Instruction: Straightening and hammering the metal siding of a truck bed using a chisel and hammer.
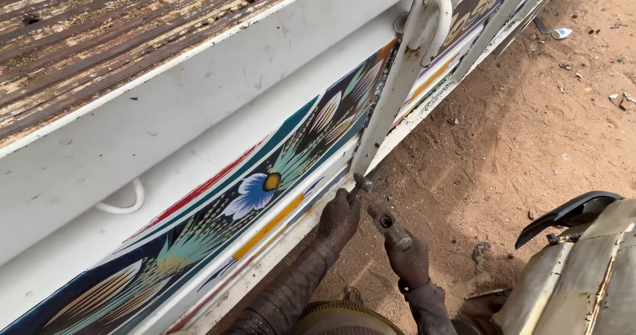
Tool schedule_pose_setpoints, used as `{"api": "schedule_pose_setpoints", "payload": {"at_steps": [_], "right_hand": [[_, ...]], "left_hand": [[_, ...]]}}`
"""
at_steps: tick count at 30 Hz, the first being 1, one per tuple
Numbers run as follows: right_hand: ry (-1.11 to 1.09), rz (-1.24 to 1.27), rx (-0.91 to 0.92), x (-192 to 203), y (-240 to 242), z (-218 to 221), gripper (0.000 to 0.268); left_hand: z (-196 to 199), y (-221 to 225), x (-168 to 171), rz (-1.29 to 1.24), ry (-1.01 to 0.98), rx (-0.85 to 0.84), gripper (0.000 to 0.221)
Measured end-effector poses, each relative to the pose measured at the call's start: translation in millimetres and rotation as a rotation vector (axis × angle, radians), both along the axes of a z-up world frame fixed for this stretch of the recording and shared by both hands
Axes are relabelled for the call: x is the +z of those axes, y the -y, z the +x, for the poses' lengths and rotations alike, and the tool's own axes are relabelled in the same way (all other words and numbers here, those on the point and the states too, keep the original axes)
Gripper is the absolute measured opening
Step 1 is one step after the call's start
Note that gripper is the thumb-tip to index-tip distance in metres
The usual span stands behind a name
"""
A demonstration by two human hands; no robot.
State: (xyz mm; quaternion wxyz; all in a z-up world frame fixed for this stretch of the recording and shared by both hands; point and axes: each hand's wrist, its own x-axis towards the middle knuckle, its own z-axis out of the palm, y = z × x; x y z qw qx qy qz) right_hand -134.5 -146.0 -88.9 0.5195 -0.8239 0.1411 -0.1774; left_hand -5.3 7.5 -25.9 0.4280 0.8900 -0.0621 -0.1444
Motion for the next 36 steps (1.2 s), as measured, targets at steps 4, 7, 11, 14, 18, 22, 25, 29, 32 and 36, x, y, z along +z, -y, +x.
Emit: {"api": "schedule_pose_setpoints", "payload": {"at_steps": [4,7,11,14,18,22,25,29,32,36], "right_hand": [[0.029,-0.256,-0.030,0,8,-42,0.029],[-0.086,-0.345,-0.008,5,11,-56,0.020],[0.037,-0.425,0.003,25,0,-62,0.014],[0.035,-0.339,-0.050,25,0,-66,0.027],[0.183,-0.297,-0.055,45,19,-65,0.029],[0.523,-0.259,-0.102,134,16,-59,0.032],[0.617,-0.195,-0.114,197,6,-62,0.029],[0.654,-0.099,-0.199,235,20,-75,0.027],[0.612,-0.452,0.199,226,95,-88,0.024],[0.940,-0.272,0.156,149,50,-30,0.031]], "left_hand": [[-15,-4,-11,-0.023,-0.044,-0.044,0.030],[-15,2,10,-0.061,-0.038,-0.034,0.028],[-3,4,24,-0.121,0.018,0.017,0.027],[15,5,12,-0.163,0.065,0.016,0.026],[21,4,8,-0.178,0.112,-0.010,0.024],[21,5,15,-0.188,0.130,-0.011,0.026],[23,5,19,-0.183,0.104,-0.014,0.027],[27,4,3,-0.174,0.043,-0.024,0.027],[30,5,-8,-0.184,0.083,-0.037,0.025],[29,4,3,-0.178,0.037,-0.041,0.024]]}}
